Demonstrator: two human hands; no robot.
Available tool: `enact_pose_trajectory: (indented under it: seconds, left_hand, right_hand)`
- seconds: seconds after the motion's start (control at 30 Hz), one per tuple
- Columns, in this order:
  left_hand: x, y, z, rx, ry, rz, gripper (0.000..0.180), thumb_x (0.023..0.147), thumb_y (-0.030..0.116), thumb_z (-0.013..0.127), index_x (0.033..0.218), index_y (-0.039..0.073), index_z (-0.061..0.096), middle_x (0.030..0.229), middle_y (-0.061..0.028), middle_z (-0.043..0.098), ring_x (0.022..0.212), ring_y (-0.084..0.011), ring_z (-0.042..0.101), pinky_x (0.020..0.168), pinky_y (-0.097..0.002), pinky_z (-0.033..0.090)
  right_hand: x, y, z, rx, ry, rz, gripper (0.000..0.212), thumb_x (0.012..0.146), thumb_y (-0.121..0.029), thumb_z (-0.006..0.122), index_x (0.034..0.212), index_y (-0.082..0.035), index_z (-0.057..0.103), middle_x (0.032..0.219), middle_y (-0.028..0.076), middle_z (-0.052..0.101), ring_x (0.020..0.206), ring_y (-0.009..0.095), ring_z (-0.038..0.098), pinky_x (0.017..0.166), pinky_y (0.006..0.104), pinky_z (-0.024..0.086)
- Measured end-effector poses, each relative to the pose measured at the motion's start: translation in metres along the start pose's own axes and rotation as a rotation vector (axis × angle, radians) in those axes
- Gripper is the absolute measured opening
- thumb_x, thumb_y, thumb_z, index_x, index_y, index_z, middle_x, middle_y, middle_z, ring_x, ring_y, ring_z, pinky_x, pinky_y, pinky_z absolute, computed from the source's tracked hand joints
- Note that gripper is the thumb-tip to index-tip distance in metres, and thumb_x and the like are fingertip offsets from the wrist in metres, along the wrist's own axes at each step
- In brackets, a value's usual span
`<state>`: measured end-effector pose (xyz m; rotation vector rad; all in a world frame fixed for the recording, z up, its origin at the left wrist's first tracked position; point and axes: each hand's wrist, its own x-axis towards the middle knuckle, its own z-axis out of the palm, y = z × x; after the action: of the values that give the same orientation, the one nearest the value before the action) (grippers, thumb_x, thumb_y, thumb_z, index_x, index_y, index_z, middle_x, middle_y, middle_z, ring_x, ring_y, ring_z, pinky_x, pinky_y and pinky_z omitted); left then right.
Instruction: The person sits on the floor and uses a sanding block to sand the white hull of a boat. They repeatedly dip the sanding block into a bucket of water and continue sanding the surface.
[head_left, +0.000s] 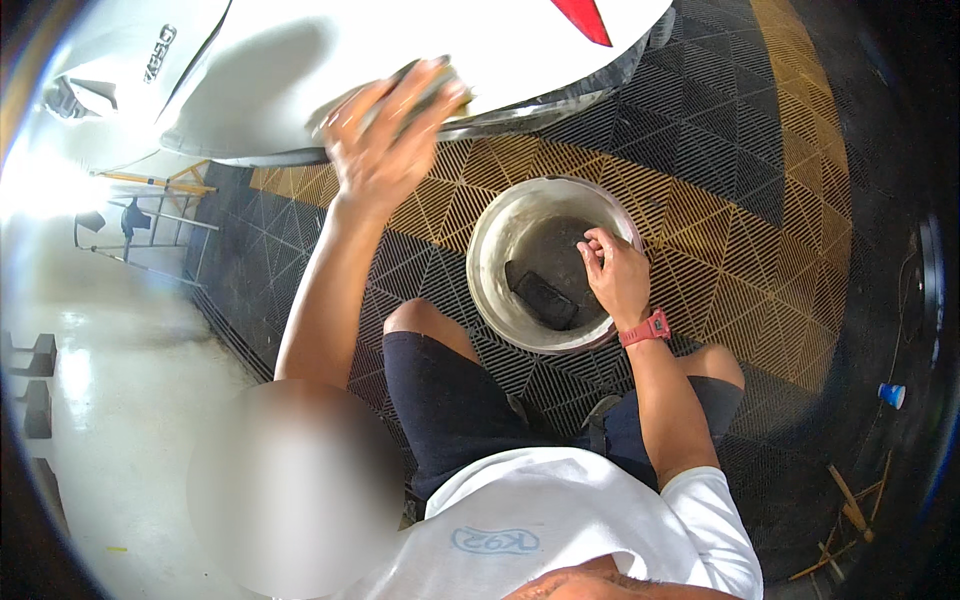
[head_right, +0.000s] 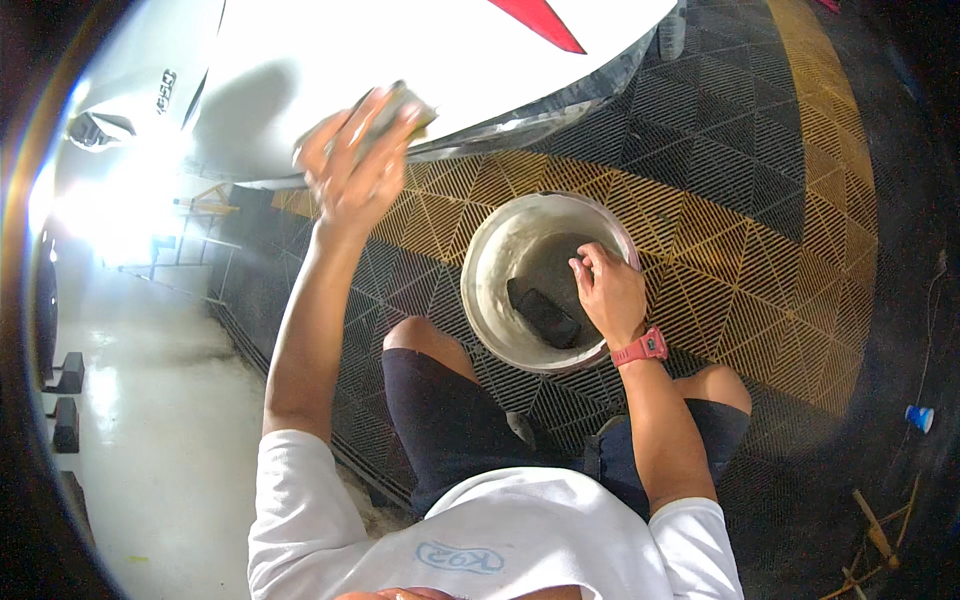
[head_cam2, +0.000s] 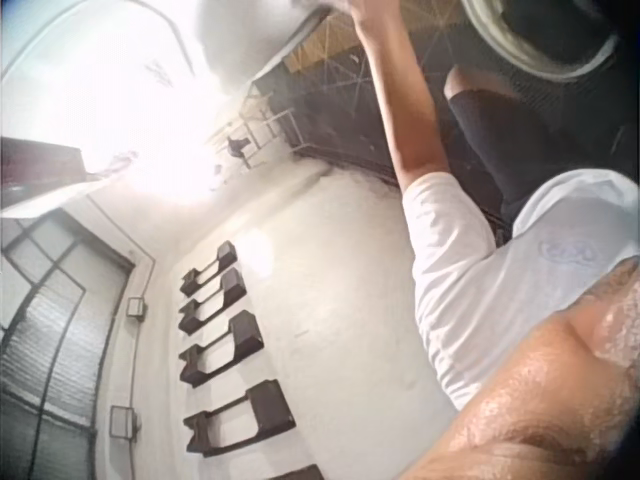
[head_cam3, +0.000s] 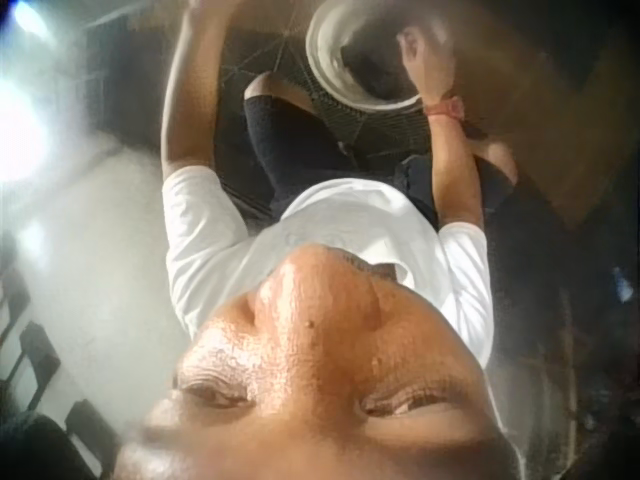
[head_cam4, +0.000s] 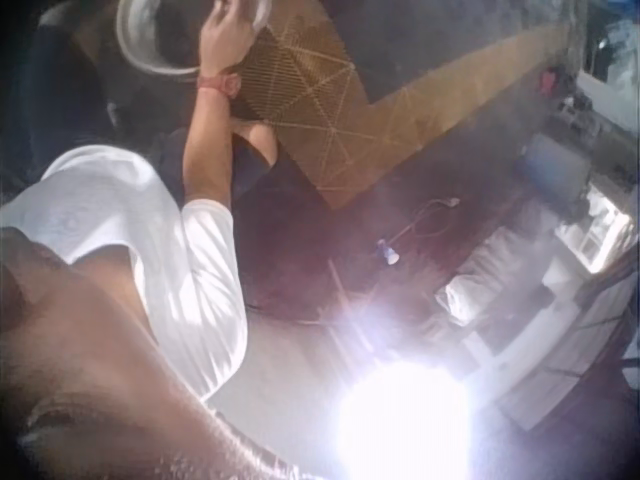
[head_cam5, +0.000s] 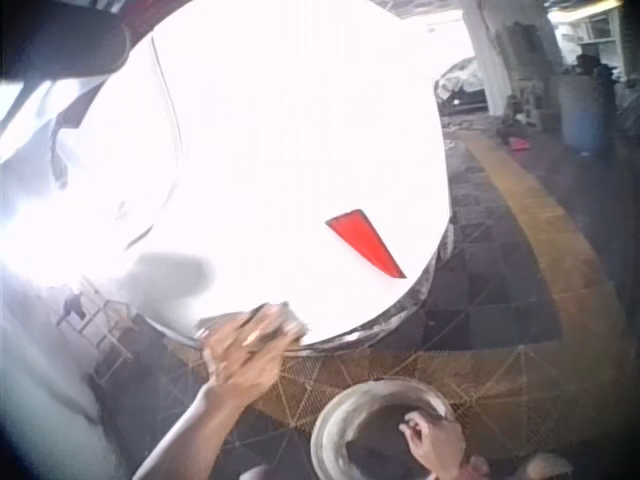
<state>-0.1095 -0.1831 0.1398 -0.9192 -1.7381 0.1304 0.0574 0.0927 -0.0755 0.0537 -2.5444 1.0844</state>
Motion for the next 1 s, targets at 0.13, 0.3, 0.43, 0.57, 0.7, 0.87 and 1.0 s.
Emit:
enact_pose_trajectory:
  seconds: [0.13, 0.3, 0.43, 0.57, 0.7, 0.87, 1.0]
  left_hand:
    - [0.025, 0.011, 0.0, 0.004, -0.039, -0.005, 0.046, 0.089, 0.021, 0.087, 0.13, 0.041, 0.08, 0.151, 0.0187, 0.067, 0.129, -0.0111, 0.055, 0.111, -0.0319, 0.041]
    - [-0.015, -0.008, -0.012, 0.111, -0.083, 0.005, 0.041, 0.089, 0.026, 0.089, 0.126, 0.04, 0.081, 0.149, 0.0172, 0.068, 0.132, -0.0112, 0.054, 0.114, -0.0317, 0.037]
    - [0.035, 0.02, 0.004, -0.019, -0.048, 0.002, 0.041, 0.089, 0.029, 0.09, 0.127, 0.041, 0.08, 0.153, 0.0184, 0.065, 0.129, -0.0119, 0.054, 0.11, -0.0324, 0.039]
    - [-0.024, -0.011, -0.019, 0.025, -0.035, -0.081, 0.038, 0.088, 0.024, 0.088, 0.121, 0.041, 0.081, 0.153, 0.0168, 0.065, 0.129, -0.0124, 0.055, 0.111, -0.029, 0.04]
    - [0.01, 0.002, -0.007, 0.047, -0.046, 0.006, 0.039, 0.089, 0.02, 0.086, 0.122, 0.041, 0.081, 0.152, 0.0169, 0.065, 0.129, -0.0118, 0.055, 0.11, -0.0282, 0.04]
    - [-0.005, -0.012, -0.007, -0.006, -0.025, 0.006, 0.04, 0.091, 0.02, 0.083, 0.125, 0.041, 0.081, 0.153, 0.0163, 0.065, 0.13, -0.0123, 0.054, 0.106, -0.0296, 0.04]
    - [-0.003, -0.006, -0.01, 0.043, -0.063, 0.038, 0.047, 0.086, 0.016, 0.082, 0.129, 0.035, 0.081, 0.154, 0.0108, 0.065, 0.128, -0.0154, 0.057, 0.107, -0.0344, 0.043]
  right_hand:
    - [0.001, 0.004, 0.0, -0.012, -0.009, 0.022, 0.021, 0.1, -0.023, 0.078, 0.112, -0.009, 0.07, 0.092, 0.009, 0.078, 0.079, 0.034, 0.076, 0.066, 0.0449, 0.058]
    - [0.001, 0.002, 0.002, 0.03, 0.004, 0.001, 0.021, 0.1, -0.023, 0.078, 0.113, -0.01, 0.07, 0.091, 0.008, 0.077, 0.079, 0.034, 0.076, 0.066, 0.0449, 0.058]
    - [0.0, 0.004, -0.001, -0.014, -0.005, 0.02, 0.02, 0.1, -0.022, 0.079, 0.112, -0.009, 0.07, 0.091, 0.008, 0.078, 0.078, 0.031, 0.076, 0.068, 0.0428, 0.059]
    - [0.0, 0.001, 0.001, 0.044, 0.016, 0.018, 0.02, 0.1, -0.023, 0.079, 0.111, -0.01, 0.07, 0.091, 0.008, 0.078, 0.078, 0.031, 0.076, 0.068, 0.0431, 0.059]
    - [0.0, 0.002, 0.003, 0.035, 0.001, 0.017, 0.02, 0.1, -0.024, 0.078, 0.112, -0.01, 0.069, 0.089, 0.008, 0.076, 0.077, 0.034, 0.075, 0.065, 0.0464, 0.058]
    - [0.0, 0.005, 0.003, 0.016, 0.015, 0.004, 0.021, 0.101, -0.025, 0.078, 0.112, -0.011, 0.069, 0.088, 0.008, 0.077, 0.075, 0.035, 0.074, 0.065, 0.0471, 0.058]
    - [-0.001, -0.001, 0.001, 0.007, -0.046, 0.074, 0.02, 0.099, -0.022, 0.08, 0.11, -0.008, 0.072, 0.094, 0.009, 0.08, 0.079, 0.026, 0.078, 0.07, 0.0391, 0.06]
